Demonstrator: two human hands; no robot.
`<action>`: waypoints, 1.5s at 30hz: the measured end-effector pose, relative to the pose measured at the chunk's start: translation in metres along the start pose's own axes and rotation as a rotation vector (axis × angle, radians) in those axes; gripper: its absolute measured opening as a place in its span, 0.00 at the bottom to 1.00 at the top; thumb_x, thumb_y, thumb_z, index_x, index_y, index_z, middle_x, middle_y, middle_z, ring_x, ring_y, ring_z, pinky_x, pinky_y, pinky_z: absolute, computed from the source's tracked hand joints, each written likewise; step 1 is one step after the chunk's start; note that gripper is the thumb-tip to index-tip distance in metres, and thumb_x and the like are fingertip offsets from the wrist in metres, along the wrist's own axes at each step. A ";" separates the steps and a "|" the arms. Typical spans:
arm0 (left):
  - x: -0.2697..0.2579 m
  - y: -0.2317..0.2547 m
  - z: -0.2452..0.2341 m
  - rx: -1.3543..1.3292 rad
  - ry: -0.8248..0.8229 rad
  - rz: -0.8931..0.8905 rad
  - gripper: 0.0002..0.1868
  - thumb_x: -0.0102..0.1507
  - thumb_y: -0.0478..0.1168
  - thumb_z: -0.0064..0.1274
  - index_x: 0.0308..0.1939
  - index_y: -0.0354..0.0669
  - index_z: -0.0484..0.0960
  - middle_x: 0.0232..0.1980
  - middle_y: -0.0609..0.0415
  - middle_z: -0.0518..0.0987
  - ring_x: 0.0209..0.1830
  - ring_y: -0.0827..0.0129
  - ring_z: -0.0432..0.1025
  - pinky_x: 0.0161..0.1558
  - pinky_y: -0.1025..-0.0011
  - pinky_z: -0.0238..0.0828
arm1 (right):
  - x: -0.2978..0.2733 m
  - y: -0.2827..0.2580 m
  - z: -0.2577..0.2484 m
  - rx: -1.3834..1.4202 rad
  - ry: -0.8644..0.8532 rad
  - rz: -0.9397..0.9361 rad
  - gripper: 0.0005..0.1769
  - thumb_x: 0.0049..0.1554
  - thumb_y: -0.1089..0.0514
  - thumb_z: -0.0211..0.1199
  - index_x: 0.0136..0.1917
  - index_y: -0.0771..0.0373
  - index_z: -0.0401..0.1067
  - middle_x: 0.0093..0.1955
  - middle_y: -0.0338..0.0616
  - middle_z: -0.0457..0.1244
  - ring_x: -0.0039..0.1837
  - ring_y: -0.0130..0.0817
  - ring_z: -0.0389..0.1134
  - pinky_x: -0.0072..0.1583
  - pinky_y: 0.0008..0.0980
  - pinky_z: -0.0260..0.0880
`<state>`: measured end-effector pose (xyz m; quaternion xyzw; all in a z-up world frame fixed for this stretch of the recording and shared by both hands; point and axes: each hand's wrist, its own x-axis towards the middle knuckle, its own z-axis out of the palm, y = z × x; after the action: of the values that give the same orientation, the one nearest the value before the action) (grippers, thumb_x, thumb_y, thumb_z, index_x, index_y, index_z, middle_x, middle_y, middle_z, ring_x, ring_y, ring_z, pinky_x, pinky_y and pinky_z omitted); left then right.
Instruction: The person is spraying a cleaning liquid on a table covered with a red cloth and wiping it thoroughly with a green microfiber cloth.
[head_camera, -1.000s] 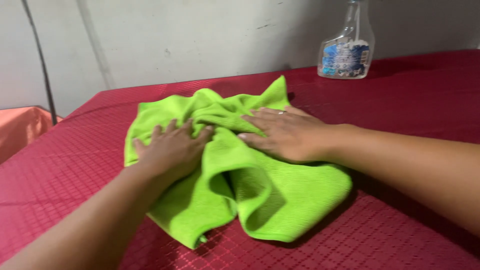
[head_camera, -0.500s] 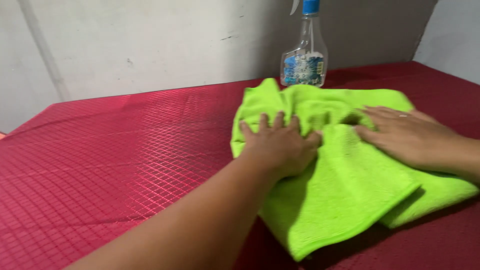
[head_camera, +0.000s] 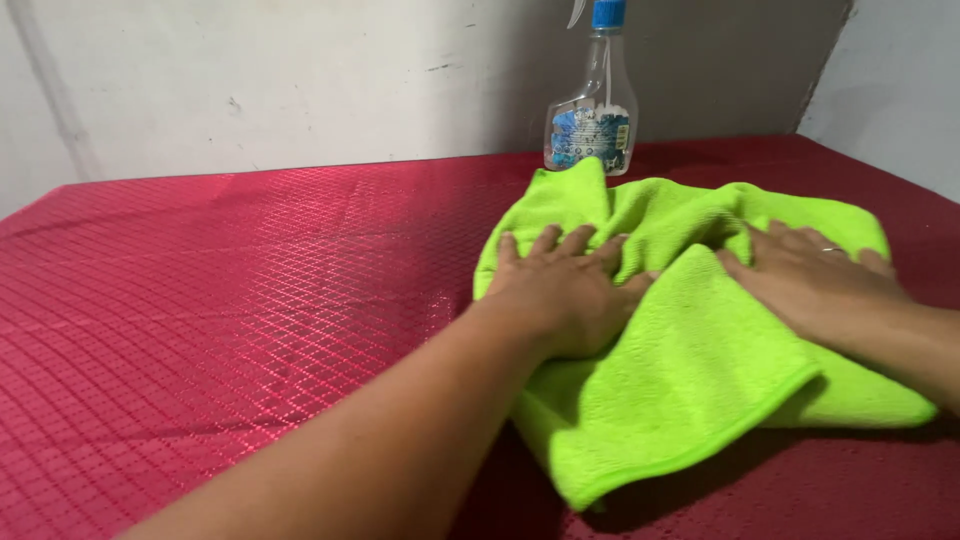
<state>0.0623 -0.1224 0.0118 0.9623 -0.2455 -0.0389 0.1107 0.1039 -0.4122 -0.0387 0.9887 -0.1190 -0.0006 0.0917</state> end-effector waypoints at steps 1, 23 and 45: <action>-0.002 -0.006 -0.001 0.005 -0.003 -0.021 0.41 0.66 0.69 0.19 0.81 0.62 0.43 0.85 0.55 0.39 0.84 0.54 0.32 0.76 0.38 0.22 | -0.004 -0.012 -0.006 0.030 -0.009 -0.013 0.47 0.61 0.23 0.27 0.84 0.48 0.39 0.88 0.43 0.33 0.86 0.44 0.36 0.79 0.66 0.39; -0.226 -0.213 -0.038 0.461 -0.043 -0.733 0.32 0.68 0.60 0.27 0.78 0.87 0.48 0.85 0.66 0.34 0.82 0.49 0.33 0.69 0.27 0.40 | -0.142 -0.310 -0.114 0.187 -0.068 -0.980 0.48 0.57 0.22 0.29 0.83 0.46 0.35 0.86 0.44 0.32 0.86 0.43 0.29 0.80 0.58 0.27; -0.092 -0.147 -0.031 0.091 -0.011 -0.776 0.38 0.66 0.71 0.20 0.80 0.79 0.38 0.85 0.62 0.32 0.85 0.46 0.28 0.73 0.25 0.22 | -0.072 -0.210 -0.091 0.216 -0.114 -0.762 0.47 0.56 0.21 0.25 0.83 0.39 0.36 0.87 0.36 0.32 0.86 0.36 0.29 0.80 0.54 0.26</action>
<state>0.0541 0.0531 0.0094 0.9873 0.1346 -0.0721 0.0437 0.0855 -0.1787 0.0109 0.9643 0.2519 -0.0767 -0.0263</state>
